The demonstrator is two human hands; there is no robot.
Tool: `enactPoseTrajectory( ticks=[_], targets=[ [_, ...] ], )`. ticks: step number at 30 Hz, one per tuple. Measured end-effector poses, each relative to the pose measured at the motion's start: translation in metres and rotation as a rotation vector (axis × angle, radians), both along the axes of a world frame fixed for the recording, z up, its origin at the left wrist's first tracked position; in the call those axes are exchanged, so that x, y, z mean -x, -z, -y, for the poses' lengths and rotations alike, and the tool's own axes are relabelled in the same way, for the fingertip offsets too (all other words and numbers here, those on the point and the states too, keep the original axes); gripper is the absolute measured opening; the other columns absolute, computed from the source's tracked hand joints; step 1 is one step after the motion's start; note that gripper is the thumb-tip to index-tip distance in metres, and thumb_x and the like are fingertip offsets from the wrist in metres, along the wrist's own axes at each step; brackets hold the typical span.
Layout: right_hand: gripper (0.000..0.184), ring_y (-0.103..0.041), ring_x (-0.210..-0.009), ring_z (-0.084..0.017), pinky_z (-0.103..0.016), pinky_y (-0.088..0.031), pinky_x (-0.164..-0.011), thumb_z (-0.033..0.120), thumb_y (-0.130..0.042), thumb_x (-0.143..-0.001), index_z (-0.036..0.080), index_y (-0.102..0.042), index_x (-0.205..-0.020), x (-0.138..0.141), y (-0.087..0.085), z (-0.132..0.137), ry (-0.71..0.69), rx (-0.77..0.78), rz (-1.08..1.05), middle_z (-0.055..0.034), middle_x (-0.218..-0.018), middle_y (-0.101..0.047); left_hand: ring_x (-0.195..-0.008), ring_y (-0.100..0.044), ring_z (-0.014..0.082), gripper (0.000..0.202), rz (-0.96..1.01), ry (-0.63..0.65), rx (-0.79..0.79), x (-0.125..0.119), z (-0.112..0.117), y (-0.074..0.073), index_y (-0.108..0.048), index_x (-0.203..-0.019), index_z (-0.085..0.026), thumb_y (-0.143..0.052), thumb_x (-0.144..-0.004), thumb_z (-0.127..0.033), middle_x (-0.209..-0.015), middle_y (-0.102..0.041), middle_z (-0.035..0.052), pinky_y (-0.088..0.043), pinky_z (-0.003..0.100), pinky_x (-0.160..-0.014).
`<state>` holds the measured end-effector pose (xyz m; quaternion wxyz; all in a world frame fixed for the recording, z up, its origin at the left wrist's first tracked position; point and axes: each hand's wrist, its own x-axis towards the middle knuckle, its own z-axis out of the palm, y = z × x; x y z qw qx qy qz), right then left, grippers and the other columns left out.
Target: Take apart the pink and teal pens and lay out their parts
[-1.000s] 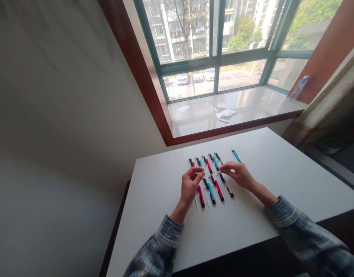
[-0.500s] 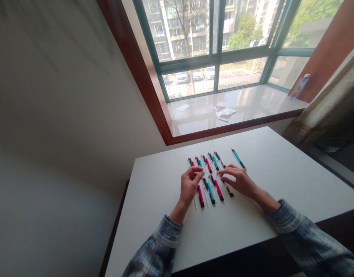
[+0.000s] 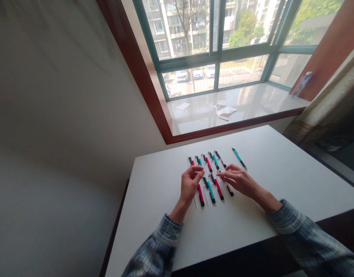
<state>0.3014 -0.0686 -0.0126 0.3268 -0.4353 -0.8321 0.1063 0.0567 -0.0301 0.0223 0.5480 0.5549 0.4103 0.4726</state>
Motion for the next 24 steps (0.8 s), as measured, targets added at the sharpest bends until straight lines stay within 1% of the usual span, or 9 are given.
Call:
enactPoseTrajectory(
  ticks=[7,10,12,14,17,18,19,21,24],
  targets=[
    [0.026,-0.067,-0.09,-0.023,-0.037,-0.06,-0.074,0.025,-0.057,-0.103,0.028,-0.074,-0.123,0.0,0.0,0.0,0.005,-0.016,0.019,-0.0079,-0.093,-0.074,-0.077,-0.063,0.0162,0.021,0.006,0.012,0.01,0.0,0.0,-0.001,-0.074,-0.093,-0.018,-0.078,-0.083,-0.036,-0.088,-0.072,0.0046,-0.051,0.028,-0.072],
    [0.026,-0.066,-0.094,-0.024,-0.039,-0.059,-0.078,0.024,-0.059,-0.102,0.028,-0.073,-0.124,0.001,-0.002,0.0,-0.01,0.002,-0.007,-0.0079,-0.1,-0.076,-0.077,-0.063,0.0162,0.021,0.008,0.013,0.011,0.0,0.0,-0.001,-0.074,-0.093,-0.018,-0.079,-0.083,-0.036,-0.088,-0.071,0.0043,-0.051,0.028,-0.072],
    [0.024,-0.066,-0.096,-0.026,-0.042,-0.059,-0.082,0.025,-0.06,-0.102,0.027,-0.073,-0.122,-0.002,-0.003,0.0,0.017,0.002,-0.036,-0.0075,-0.103,-0.077,-0.077,-0.063,0.0161,0.02,0.01,0.011,0.015,0.0,0.0,-0.001,-0.074,-0.092,-0.018,-0.079,-0.083,-0.036,-0.087,-0.071,0.0041,-0.051,0.027,-0.071],
    [0.022,-0.066,-0.096,-0.027,-0.044,-0.057,-0.084,0.028,-0.058,-0.102,0.026,-0.074,-0.117,-0.008,-0.004,-0.001,0.139,-0.025,-0.074,-0.0076,-0.101,-0.077,-0.077,-0.063,0.0158,0.02,0.012,0.007,0.023,0.0,0.0,-0.001,-0.074,-0.091,-0.018,-0.079,-0.083,-0.035,-0.086,-0.071,0.0038,-0.051,0.027,-0.071],
    [0.025,-0.065,-0.092,-0.029,-0.046,-0.054,-0.084,0.036,-0.057,-0.101,0.022,-0.073,-0.115,-0.025,0.0,-0.004,0.495,-0.066,-0.096,-0.0102,-0.098,-0.075,-0.076,-0.063,0.0155,0.019,0.006,-0.003,0.026,0.0,0.0,-0.002,-0.075,-0.09,-0.018,-0.079,-0.082,-0.036,-0.084,-0.071,0.0035,-0.05,0.027,-0.07],
    [0.029,-0.064,-0.089,-0.03,-0.045,-0.053,-0.082,0.039,-0.059,-0.099,0.021,-0.072,-0.117,-0.031,0.003,-0.004,0.608,-0.061,-0.075,-0.0108,-0.096,-0.074,-0.075,-0.062,0.0154,0.02,0.003,-0.004,0.026,0.0,0.0,-0.002,-0.075,-0.09,-0.019,-0.079,-0.082,-0.036,-0.084,-0.071,0.0034,-0.05,0.027,-0.069],
    [0.034,-0.064,-0.085,-0.03,-0.044,-0.051,-0.079,0.043,-0.062,-0.096,0.019,-0.07,-0.119,-0.037,0.006,-0.005,0.692,-0.038,-0.044,-0.0107,-0.094,-0.072,-0.074,-0.062,0.0153,0.02,0.001,-0.002,0.025,0.0,0.001,-0.003,-0.075,-0.09,-0.019,-0.079,-0.082,-0.037,-0.084,-0.071,0.0034,-0.05,0.027,-0.068],
    [0.043,-0.063,-0.079,-0.028,-0.04,-0.049,-0.072,0.046,-0.067,-0.09,0.018,-0.067,-0.123,-0.046,0.012,-0.006,0.777,0.046,0.016,-0.0087,-0.089,-0.07,-0.073,-0.061,0.0148,0.02,0.001,0.002,0.021,0.001,0.001,-0.004,-0.075,-0.09,-0.019,-0.079,-0.082,-0.037,-0.084,-0.071,0.0032,-0.049,0.026,-0.067],
    [0.042,-0.064,-0.078,-0.027,-0.037,-0.046,-0.069,0.037,-0.068,-0.087,0.02,-0.065,-0.125,-0.05,0.019,-0.007,0.817,0.162,0.058,-0.0057,-0.086,-0.071,-0.073,-0.061,0.0145,0.019,-0.001,0.004,0.011,0.001,0.002,-0.005,-0.075,-0.091,-0.019,-0.079,-0.083,-0.036,-0.084,-0.07,0.0028,-0.05,0.026,-0.068]
  ],
)
